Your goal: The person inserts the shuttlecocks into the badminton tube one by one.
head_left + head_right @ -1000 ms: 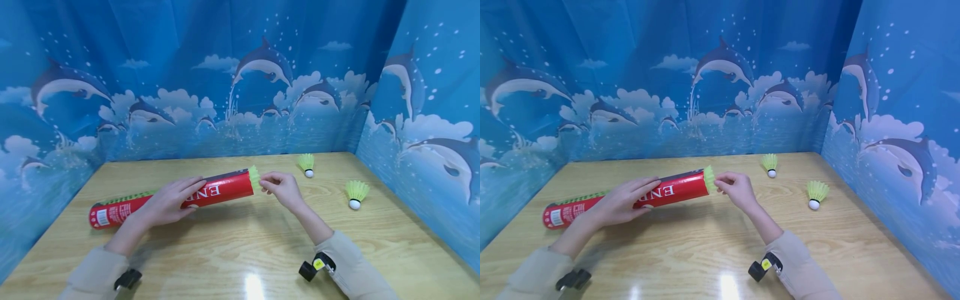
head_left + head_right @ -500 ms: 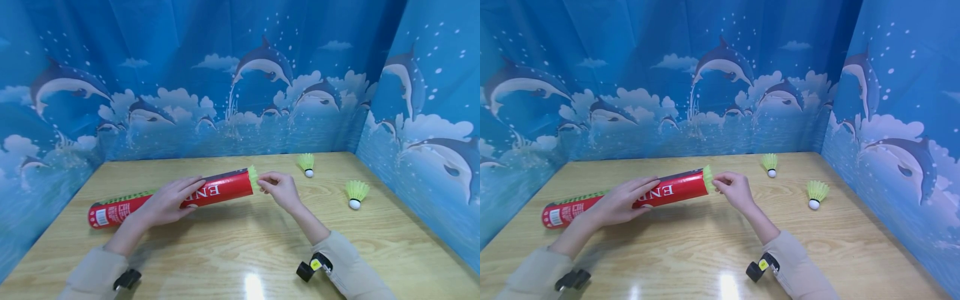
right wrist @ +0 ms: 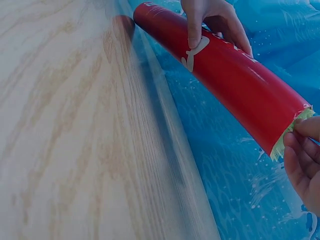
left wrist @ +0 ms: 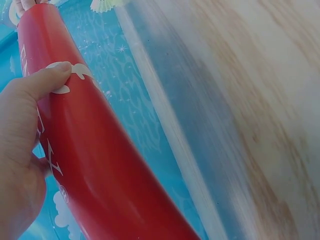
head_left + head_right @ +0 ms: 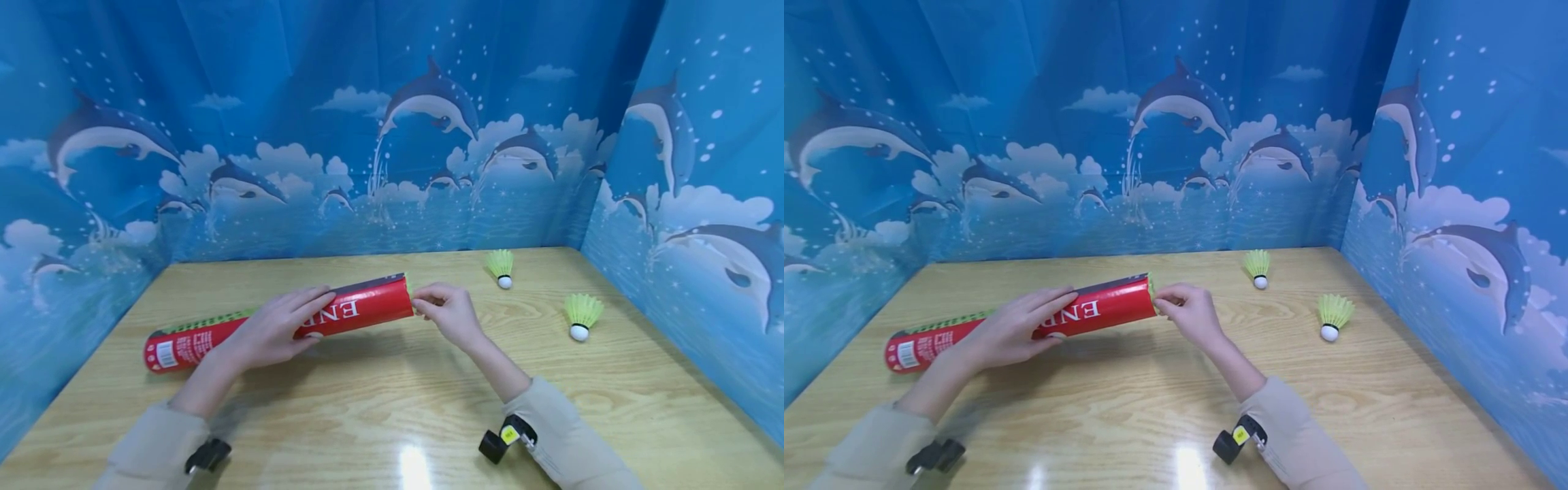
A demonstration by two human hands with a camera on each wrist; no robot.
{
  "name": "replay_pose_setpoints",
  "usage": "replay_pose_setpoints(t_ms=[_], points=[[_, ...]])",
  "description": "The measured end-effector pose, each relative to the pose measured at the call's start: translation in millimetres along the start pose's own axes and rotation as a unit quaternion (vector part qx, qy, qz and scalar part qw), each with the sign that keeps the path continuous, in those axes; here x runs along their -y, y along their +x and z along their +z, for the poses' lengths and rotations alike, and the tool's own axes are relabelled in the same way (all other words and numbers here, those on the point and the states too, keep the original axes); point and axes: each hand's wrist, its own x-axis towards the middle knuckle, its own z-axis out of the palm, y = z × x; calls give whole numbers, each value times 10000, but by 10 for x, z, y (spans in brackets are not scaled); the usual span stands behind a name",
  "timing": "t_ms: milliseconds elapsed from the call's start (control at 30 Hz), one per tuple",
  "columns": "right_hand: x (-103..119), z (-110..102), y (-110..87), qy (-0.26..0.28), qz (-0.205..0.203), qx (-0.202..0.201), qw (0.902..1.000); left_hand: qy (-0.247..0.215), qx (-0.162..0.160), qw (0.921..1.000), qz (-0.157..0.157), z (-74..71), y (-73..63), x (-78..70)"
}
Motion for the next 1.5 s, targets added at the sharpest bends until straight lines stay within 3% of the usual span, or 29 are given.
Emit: replay_pose_setpoints(t_ms=[200,500,833,1167,1500], points=[[-41,11,1,-201,-165,79,9996,-3,-23,10000,39,0,5,-3],[-10,-14,-12,-169,62,246,9995,22,11,10000,43,14,9,-8],[-7,-95,-22,-292,167,898,9954,14,95,9999,63,32,0,4],[-68,-275,-47,-167,476,1348,9896,40,162,9999,-44,21,-3,11],[-226,-577,-78,-73,784,1220,9894,66,222,9997,-82,25,-9,14]])
